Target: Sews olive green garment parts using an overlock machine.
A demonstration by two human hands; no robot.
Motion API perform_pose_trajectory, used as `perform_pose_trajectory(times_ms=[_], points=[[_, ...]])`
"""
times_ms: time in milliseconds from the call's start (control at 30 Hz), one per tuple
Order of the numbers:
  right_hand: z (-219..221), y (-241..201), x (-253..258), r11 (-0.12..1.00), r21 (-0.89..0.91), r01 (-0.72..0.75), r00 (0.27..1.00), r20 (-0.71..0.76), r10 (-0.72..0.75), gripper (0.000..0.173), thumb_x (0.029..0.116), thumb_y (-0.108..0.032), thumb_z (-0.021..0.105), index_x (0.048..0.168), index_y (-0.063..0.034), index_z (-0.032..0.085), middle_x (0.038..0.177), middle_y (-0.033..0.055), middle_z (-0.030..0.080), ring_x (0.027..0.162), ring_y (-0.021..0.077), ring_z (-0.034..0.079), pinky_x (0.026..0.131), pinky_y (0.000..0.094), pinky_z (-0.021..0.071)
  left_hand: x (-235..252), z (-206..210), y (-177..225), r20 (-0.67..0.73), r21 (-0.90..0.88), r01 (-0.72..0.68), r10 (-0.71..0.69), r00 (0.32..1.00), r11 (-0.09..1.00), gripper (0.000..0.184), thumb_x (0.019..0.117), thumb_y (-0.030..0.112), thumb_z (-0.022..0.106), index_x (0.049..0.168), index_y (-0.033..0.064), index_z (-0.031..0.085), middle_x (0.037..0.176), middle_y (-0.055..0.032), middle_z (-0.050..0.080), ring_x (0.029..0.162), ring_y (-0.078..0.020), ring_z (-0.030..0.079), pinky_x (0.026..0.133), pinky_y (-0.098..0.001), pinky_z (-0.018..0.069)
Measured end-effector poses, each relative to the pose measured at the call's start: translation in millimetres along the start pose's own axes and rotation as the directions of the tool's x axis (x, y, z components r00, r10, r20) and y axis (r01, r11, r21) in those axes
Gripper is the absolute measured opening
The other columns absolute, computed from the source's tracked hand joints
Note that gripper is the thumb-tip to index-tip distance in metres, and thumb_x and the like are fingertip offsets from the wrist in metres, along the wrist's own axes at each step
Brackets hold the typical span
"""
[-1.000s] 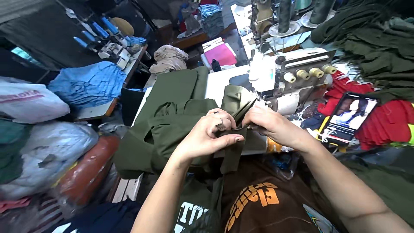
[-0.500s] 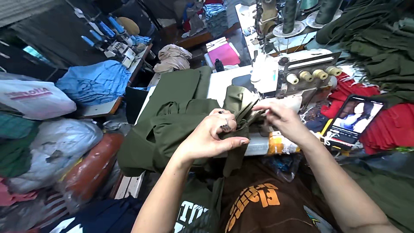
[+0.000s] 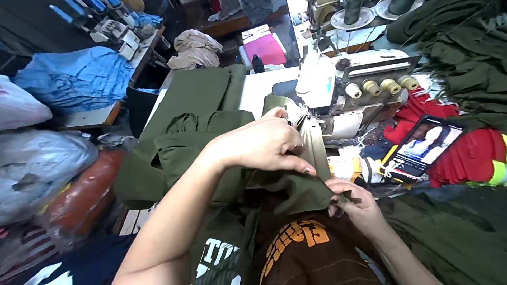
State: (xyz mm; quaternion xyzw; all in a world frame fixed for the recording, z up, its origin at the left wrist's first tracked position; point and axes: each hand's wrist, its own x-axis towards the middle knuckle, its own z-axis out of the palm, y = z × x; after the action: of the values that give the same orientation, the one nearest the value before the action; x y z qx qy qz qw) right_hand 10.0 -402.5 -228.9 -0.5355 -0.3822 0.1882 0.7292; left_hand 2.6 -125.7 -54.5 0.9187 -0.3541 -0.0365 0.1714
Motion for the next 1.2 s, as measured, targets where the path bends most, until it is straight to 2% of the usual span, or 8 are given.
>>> perform_pose_trajectory(times_ms=[100, 233, 467, 600, 767, 933, 1033, 1200], points=[[-3.4, 13.1, -0.2, 1.000, -0.018, -0.010, 0.998, -0.058, 0.009, 0.019, 0.1049, -0.025, 0.059, 0.114, -0.0155, 0.072, 0.121, -0.0032, 0.069, 0.088, 0.0015, 0.069, 0.074, 0.0181, 0.0603, -1.2, -1.7, -36.4, -0.028, -0.091, 0.064, -0.066, 0.997, 0.994, 0.044, 0.0956, 0.052, 0.060, 0.073, 0.0146, 0.068, 0.070, 0.0029, 0.063, 0.079, -0.0110, 0.063, 0.099, -0.0512, 0.0372], [-11.0, 28.0, 32.0, 0.981, -0.167, 0.100, 0.990, -0.078, -0.114, 0.019, 0.1051, -0.021, 0.058, 0.113, -0.0107, 0.071, 0.122, -0.0019, 0.070, 0.121, 0.0060, 0.062, 0.106, 0.0269, 0.0511, -4.2, -16.5, -69.3, -0.093, -0.198, 0.097, -0.117, 0.989, 0.975, 0.029, 0.0919, 0.041, 0.069, 0.083, 0.0138, 0.068, 0.078, 0.0055, 0.064, 0.084, -0.0033, 0.060, 0.104, -0.0427, 0.0358], [-19.9, 53.9, 78.0, 0.989, -0.122, 0.084, 0.987, -0.127, -0.100, 0.014, 0.1012, -0.009, 0.060, 0.110, -0.0069, 0.071, 0.111, -0.0028, 0.070, 0.106, 0.0023, 0.065, 0.094, 0.0236, 0.0559, -1.1, -25.2, -58.1, -0.216, -0.220, 0.062, -0.110, 0.970, 0.973, 0.024, 0.0908, 0.036, 0.073, 0.081, 0.0144, 0.070, 0.080, 0.0066, 0.066, 0.090, -0.0036, 0.060, 0.098, -0.0341, 0.0392], [-26.4, 57.6, 87.7, 0.990, -0.127, 0.056, 0.986, -0.152, -0.075, 0.012, 0.0992, -0.005, 0.062, 0.108, -0.0060, 0.071, 0.111, -0.0030, 0.068, 0.103, 0.0014, 0.065, 0.092, 0.0215, 0.0561, 14.6, -8.0, -34.5, -0.237, -0.137, 0.072, -0.103, 0.966, 0.988, 0.026, 0.0926, 0.036, 0.072, 0.083, 0.0121, 0.072, 0.079, 0.0034, 0.068, 0.087, -0.0059, 0.063, 0.102, -0.0411, 0.0389], [-30.3, 60.7, 88.7, 0.990, -0.103, 0.100, 0.986, -0.125, -0.113, 0.015, 0.0998, -0.003, 0.060, 0.109, -0.0080, 0.071, 0.114, -0.0023, 0.067, 0.105, 0.0038, 0.065, 0.093, 0.0230, 0.0562, 39.4, 25.6, -11.6, -0.086, 0.078, 0.128, -0.121, 0.989, 0.989, 0.031, 0.0961, 0.041, 0.064, 0.077, 0.0160, 0.069, 0.067, 0.0049, 0.061, 0.063, -0.0094, 0.056, 0.075, -0.0407, 0.0416], [-32.4, 64.6, 89.0, 0.975, -0.168, 0.146, 0.983, -0.091, -0.162, 0.012, 0.0995, -0.005, 0.062, 0.106, -0.0046, 0.071, 0.114, 0.0011, 0.068, 0.109, 0.0066, 0.065, 0.096, 0.0253, 0.0557, 29.5, 36.2, -51.6, -0.004, 0.167, 0.196, -0.198, 0.980, 0.966, 0.046, 0.0986, 0.050, 0.058, 0.075, 0.0116, 0.066, 0.063, -0.0021, 0.056, 0.067, -0.0196, 0.058, 0.084, -0.0495, 0.0446], [-33.5, 65.5, 94.2, 0.968, -0.213, 0.133, 0.982, -0.104, -0.158, 0.012, 0.0974, -0.002, 0.062, 0.106, -0.0016, 0.071, 0.113, 0.0027, 0.068, 0.106, 0.0051, 0.065, 0.094, 0.0237, 0.0560, -5.0, 14.2, -96.3, 0.076, 0.285, 0.463, -0.501, 0.862, 0.839, 0.058, 0.0942, 0.061, 0.061, 0.095, 0.0043, 0.074, 0.088, -0.0152, 0.073, 0.094, -0.0342, 0.071, 0.104, -0.0687, 0.0370], [-20.0, 74.0, 83.6, 0.983, -0.116, 0.142, 0.923, -0.342, -0.174, 0.021, 0.0975, 0.001, 0.060, 0.116, -0.0029, 0.069, 0.120, 0.0046, 0.070, 0.109, 0.0131, 0.068, 0.095, 0.0334, 0.0584, -57.6, -17.0, -88.1, -0.119, 0.135, 0.428, -0.415, 0.902, 0.894, 0.021, 0.0932, 0.030, 0.072, 0.097, 0.0095, 0.077, 0.094, -0.0055, 0.074, 0.094, -0.0226, 0.069, 0.097, -0.0650, 0.0398]])
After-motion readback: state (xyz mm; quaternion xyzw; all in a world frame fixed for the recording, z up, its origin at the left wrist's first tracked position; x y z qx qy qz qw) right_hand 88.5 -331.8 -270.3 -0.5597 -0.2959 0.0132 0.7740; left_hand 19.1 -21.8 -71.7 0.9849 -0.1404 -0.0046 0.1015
